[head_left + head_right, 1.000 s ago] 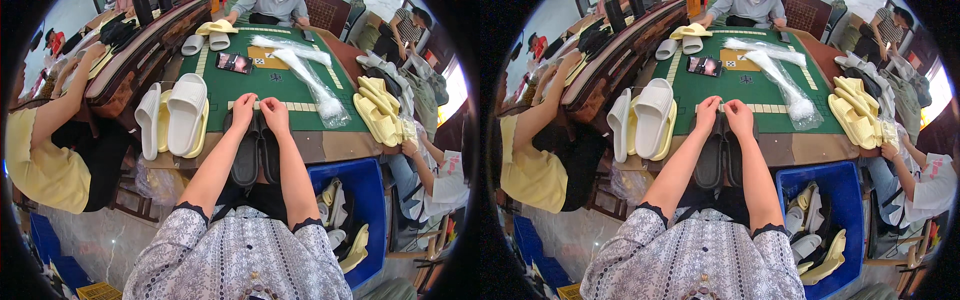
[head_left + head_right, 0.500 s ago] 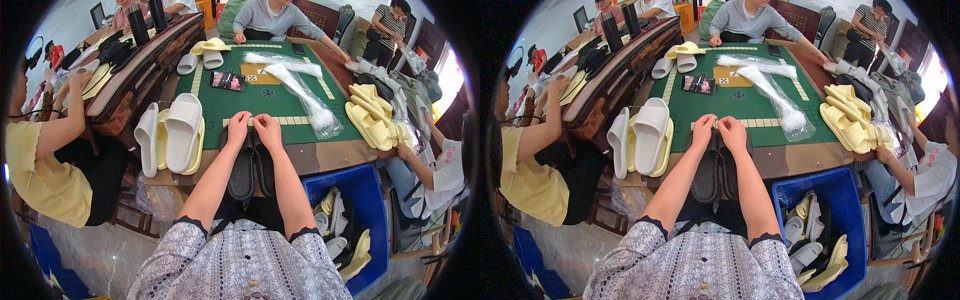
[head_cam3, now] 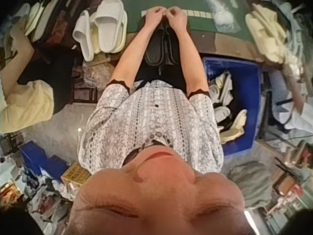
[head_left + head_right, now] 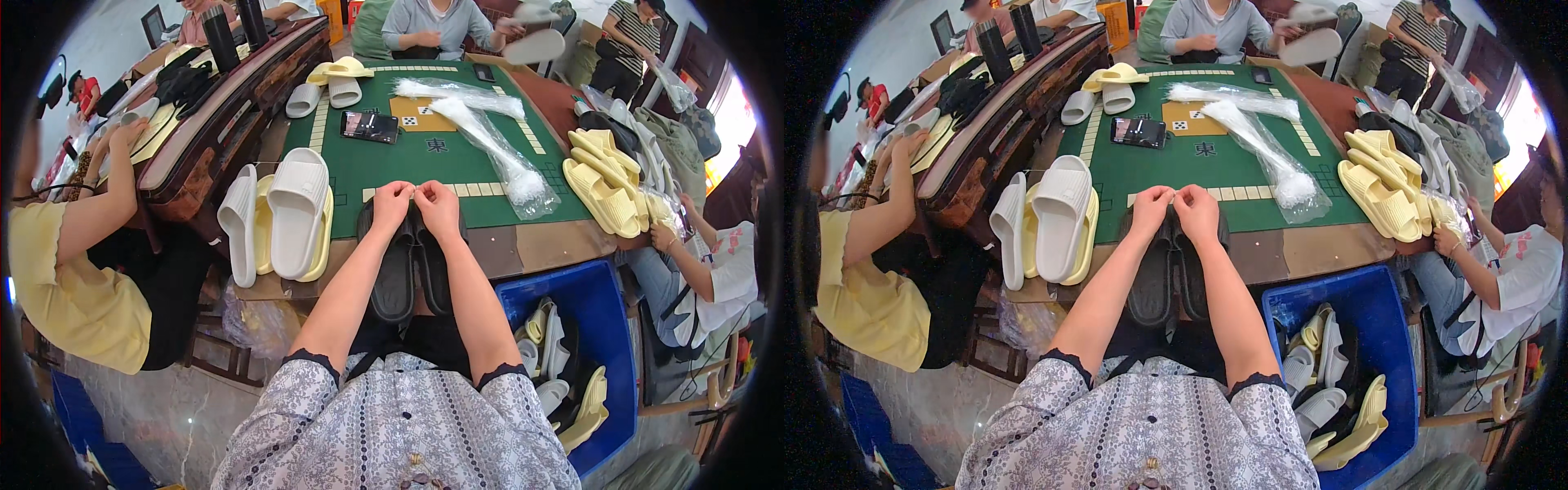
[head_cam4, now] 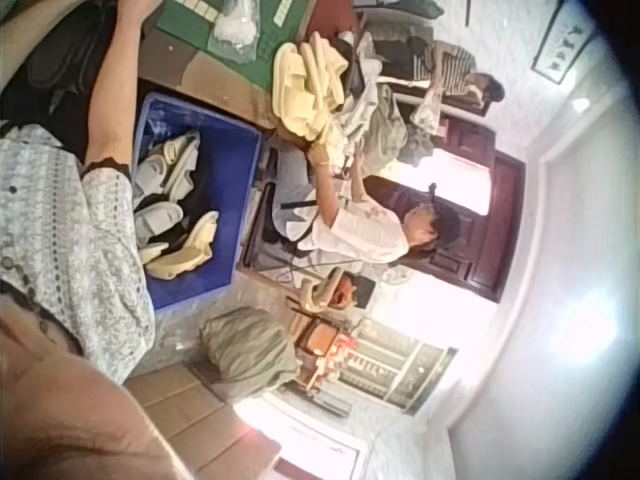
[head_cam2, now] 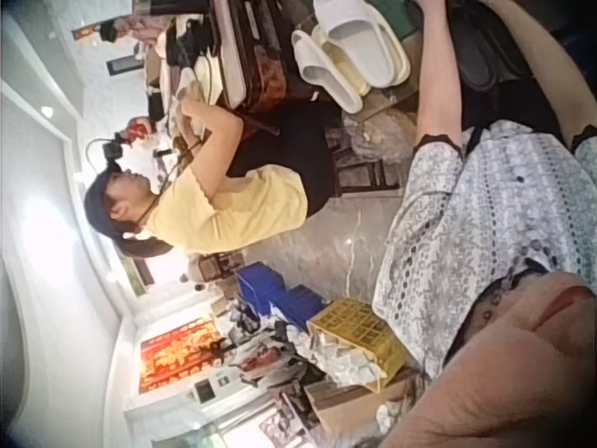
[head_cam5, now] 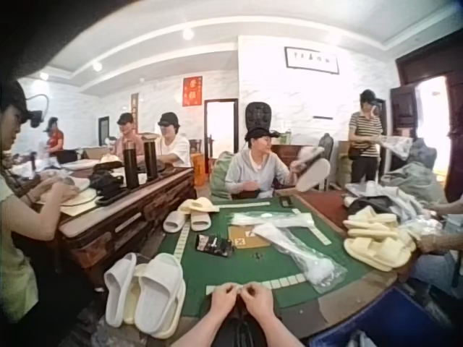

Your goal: The person takes slippers from a bin, places them on the table, and fastens pairs together with plastic ties by hand.

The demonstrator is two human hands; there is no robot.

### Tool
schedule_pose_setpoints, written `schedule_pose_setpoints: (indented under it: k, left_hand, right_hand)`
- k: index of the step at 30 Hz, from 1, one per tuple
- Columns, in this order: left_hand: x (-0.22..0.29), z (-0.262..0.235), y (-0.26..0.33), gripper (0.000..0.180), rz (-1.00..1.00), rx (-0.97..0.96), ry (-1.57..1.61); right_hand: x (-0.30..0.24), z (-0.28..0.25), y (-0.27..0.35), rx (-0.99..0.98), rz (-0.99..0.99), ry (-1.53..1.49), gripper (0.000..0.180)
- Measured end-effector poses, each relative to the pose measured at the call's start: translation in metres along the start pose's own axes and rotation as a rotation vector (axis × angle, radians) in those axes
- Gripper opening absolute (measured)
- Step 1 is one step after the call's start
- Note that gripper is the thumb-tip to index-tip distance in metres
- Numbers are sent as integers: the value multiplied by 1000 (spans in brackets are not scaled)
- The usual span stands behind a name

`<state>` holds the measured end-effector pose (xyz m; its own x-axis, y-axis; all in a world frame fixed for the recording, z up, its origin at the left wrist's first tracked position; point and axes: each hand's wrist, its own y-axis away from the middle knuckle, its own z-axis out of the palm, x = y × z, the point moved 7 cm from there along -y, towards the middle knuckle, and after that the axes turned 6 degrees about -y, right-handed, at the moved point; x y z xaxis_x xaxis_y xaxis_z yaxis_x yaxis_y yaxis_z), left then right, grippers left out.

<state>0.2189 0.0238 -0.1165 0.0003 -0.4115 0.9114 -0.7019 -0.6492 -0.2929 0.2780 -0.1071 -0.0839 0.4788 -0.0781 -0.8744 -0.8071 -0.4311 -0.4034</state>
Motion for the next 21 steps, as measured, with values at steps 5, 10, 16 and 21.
schedule_pose_setpoints:
  k: [5,10,16,21]
  left_hand:
    - [6,0,5,22,50,29,-109]
    - [8,-2,7,22,-34,54,140]
    - [7,-1,5,23,20,50,150]
    - [8,1,6,23,66,33,50]
  right_hand:
    - [-7,-5,2,73,9,-10,15]
    - [-7,-7,3,108,8,20,14]
    - [-3,-6,1,104,20,6,14]
    - [0,-6,1,100,16,-4,14]
